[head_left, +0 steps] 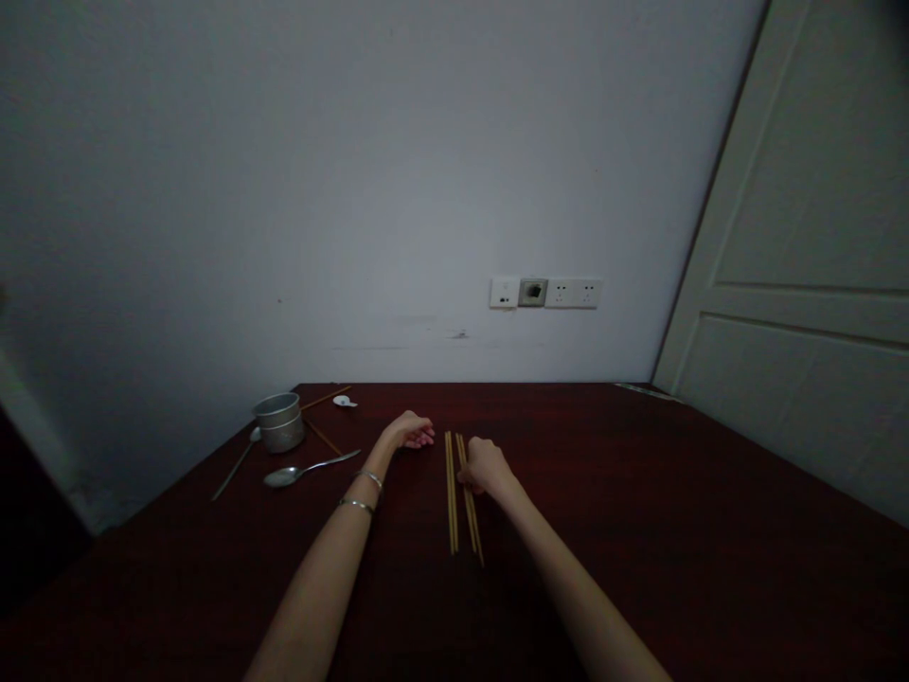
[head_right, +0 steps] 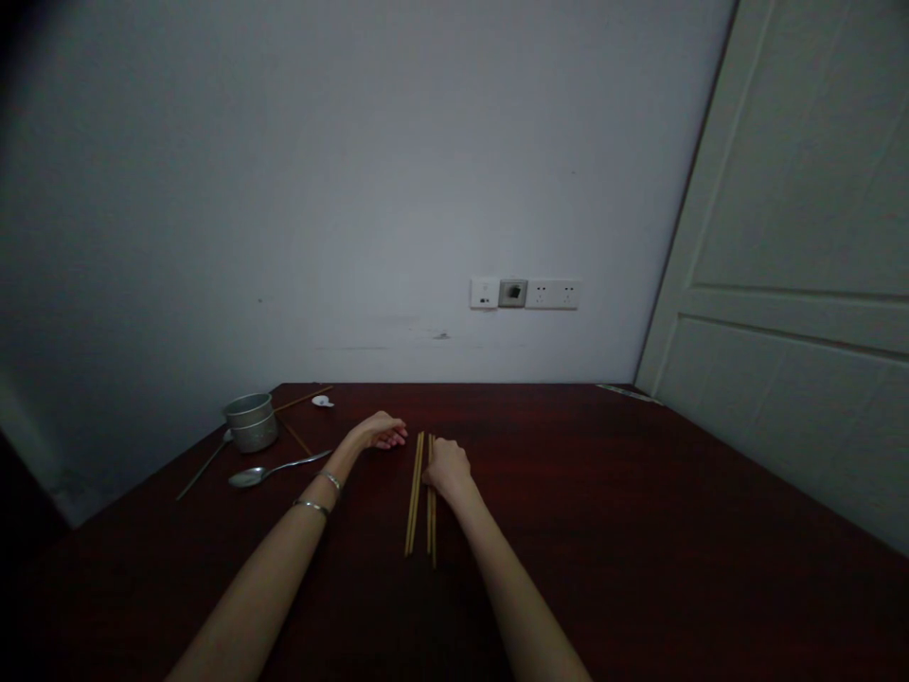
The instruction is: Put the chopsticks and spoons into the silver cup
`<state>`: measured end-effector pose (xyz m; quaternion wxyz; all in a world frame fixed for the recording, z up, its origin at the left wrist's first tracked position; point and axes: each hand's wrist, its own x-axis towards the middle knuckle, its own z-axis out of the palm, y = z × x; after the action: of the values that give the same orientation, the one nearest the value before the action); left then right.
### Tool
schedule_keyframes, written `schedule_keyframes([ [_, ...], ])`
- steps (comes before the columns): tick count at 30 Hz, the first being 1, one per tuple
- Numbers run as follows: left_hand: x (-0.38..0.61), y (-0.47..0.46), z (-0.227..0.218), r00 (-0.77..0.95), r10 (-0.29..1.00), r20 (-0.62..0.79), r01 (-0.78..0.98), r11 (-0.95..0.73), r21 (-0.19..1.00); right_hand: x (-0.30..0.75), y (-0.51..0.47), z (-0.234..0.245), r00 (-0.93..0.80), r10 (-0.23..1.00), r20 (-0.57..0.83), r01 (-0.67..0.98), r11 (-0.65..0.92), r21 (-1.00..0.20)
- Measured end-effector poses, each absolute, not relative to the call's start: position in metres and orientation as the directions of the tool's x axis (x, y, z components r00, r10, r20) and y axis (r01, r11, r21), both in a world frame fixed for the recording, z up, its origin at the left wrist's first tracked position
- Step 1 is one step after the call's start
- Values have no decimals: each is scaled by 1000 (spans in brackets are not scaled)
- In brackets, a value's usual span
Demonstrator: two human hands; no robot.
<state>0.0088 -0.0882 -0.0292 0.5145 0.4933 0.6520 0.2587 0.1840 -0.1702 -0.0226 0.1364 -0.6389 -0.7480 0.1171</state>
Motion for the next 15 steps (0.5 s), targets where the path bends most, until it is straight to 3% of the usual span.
schedule_keyframes([
  [15, 9, -89, -31, 24, 913, -407, 382, 368, 848, 182, -158, -25, -174, 983, -57, 878, 129, -460],
])
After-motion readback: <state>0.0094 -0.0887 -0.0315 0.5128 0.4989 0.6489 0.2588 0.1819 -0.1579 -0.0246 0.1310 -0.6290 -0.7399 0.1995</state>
